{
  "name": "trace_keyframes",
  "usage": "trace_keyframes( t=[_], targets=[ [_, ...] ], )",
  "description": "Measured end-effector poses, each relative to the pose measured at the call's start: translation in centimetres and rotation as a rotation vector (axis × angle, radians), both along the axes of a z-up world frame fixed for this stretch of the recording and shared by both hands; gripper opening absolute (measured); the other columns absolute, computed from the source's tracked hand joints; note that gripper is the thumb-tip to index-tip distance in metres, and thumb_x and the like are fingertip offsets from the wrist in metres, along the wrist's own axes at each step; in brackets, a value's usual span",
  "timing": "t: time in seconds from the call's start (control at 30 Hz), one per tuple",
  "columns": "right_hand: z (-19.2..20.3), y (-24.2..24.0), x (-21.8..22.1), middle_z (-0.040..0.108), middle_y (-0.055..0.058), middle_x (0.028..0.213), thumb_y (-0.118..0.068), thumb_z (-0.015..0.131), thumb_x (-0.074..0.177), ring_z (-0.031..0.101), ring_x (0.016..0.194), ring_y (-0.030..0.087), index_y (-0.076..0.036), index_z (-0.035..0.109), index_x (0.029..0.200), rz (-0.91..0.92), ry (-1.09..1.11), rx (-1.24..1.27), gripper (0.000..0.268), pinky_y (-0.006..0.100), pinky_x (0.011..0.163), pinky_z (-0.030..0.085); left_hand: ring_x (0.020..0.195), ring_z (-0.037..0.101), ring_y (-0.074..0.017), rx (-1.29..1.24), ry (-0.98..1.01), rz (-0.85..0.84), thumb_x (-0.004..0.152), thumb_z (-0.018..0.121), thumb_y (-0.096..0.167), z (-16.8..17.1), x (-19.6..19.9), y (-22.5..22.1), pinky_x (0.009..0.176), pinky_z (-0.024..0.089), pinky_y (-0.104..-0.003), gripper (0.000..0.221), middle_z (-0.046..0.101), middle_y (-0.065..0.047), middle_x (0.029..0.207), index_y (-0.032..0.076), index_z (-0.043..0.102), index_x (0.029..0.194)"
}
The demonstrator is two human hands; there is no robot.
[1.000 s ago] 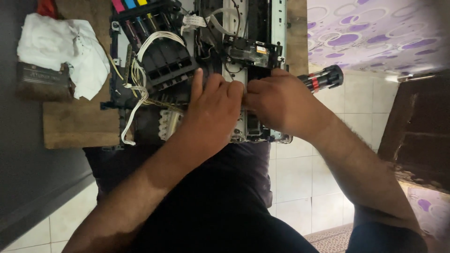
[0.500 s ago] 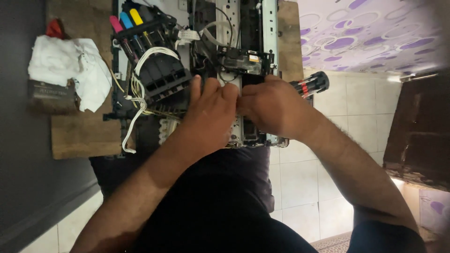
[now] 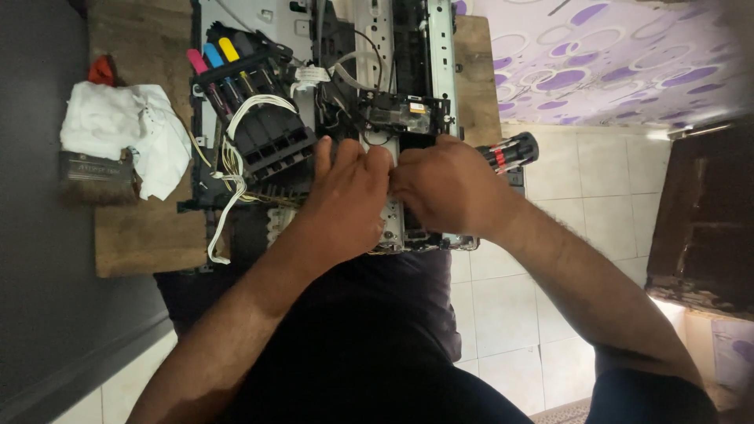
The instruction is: Reassembling the internal components of a printer chassis, including the print head carriage and cables, and using a screwdriver.
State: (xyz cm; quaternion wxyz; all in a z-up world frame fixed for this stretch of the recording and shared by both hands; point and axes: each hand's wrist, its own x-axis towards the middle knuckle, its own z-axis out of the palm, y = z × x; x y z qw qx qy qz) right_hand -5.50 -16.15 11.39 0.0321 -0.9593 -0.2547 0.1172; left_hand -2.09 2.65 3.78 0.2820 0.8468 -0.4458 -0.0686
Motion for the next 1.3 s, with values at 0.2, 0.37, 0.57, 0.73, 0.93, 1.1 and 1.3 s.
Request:
trace_keyframes(
  t=[0.2, 0.37, 0.57, 0.73, 0.93, 1.1, 1.3],
  targets=[
    [0.0, 0.4, -0.2, 0.07, 0.003, 0.083, -0.025, 0.073, 0.091, 0.07, 0.073, 0.03, -0.015, 0.074, 0.089, -0.012, -0.054, 0.011, 0.01, 0.04, 0.068, 0.048, 0.107, 0.049, -0.0409, 0.017, -0.009, 0.007, 0.072, 0.085, 0.008, 1.6, -0.3, 0.3, 0.112, 0.018, -0.072, 0.061, 0.052, -0.017, 0.081, 0.01, 0.038, 0.11],
    [0.3, 0.1, 0.0, 0.072, 0.003, 0.086, -0.024, 0.072, 0.091, 0.072, 0.077, 0.028, -0.016, 0.076, 0.091, 0.019, -0.036, 0.061, 0.009, 0.04, 0.071, 0.049, 0.113, 0.05, -0.0424, 0.015, 0.007, 0.006, 0.067, 0.088, 0.009, 1.3, 0.0, 0.1, 0.112, 0.017, -0.075, 0.066, 0.056, -0.017, 0.082, 0.009, 0.04, 0.112],
    [0.0, -0.6, 0.5, 0.069, 0.007, 0.083, -0.021, 0.073, 0.087, 0.07, 0.074, 0.037, -0.012, 0.074, 0.086, 0.092, -0.078, 0.166, 0.009, 0.047, 0.068, 0.048, 0.115, 0.056, -0.0418, 0.033, -0.128, 0.05, 0.077, 0.083, 0.007, 2.9, -1.7, 0.8, 0.114, 0.024, -0.073, 0.063, 0.063, -0.021, 0.094, 0.0, 0.047, 0.128],
    [-0.3, -0.9, 0.4, 0.071, 0.007, 0.086, -0.018, 0.075, 0.087, 0.071, 0.076, 0.036, -0.011, 0.074, 0.087, 0.098, -0.106, 0.239, 0.007, 0.044, 0.069, 0.047, 0.116, 0.061, -0.0406, 0.024, -0.149, 0.057, 0.087, 0.075, 0.002, 4.6, -3.2, 1.9, 0.112, 0.029, -0.074, 0.06, 0.067, -0.021, 0.098, -0.006, 0.048, 0.14],
    [-1.4, -1.5, 0.3, 0.07, 0.006, 0.086, -0.02, 0.072, 0.09, 0.07, 0.073, 0.035, -0.014, 0.074, 0.089, 0.145, -0.135, 0.219, 0.006, 0.045, 0.07, 0.046, 0.1, 0.059, -0.0363, 0.016, -0.182, 0.073, 0.08, 0.076, 0.001, 2.8, -1.5, 1.0, 0.108, 0.033, -0.064, 0.065, 0.063, -0.018, 0.092, -0.003, 0.048, 0.138],
    [-1.7, -1.7, 0.4, 0.071, 0.001, 0.088, -0.023, 0.073, 0.09, 0.071, 0.077, 0.032, -0.018, 0.074, 0.091, 0.119, -0.117, 0.198, 0.005, 0.042, 0.071, 0.045, 0.098, 0.056, -0.034, 0.107, -0.153, 0.065, 0.062, 0.092, 0.017, 1.7, -1.5, 0.0, 0.104, 0.032, -0.058, 0.086, 0.06, -0.017, 0.094, -0.001, 0.046, 0.132],
    [-2.2, -1.6, 0.5, 0.069, 0.0, 0.084, -0.023, 0.073, 0.09, 0.068, 0.072, 0.032, -0.017, 0.073, 0.088, 0.119, -0.141, 0.18, 0.007, 0.042, 0.072, 0.045, 0.094, 0.055, -0.0361, 0.117, -0.105, 0.022, 0.063, 0.091, 0.02, 3.9, -1.0, 0.0, 0.098, 0.032, -0.055, 0.079, 0.061, -0.018, 0.092, -0.002, 0.047, 0.125]
  ],
)
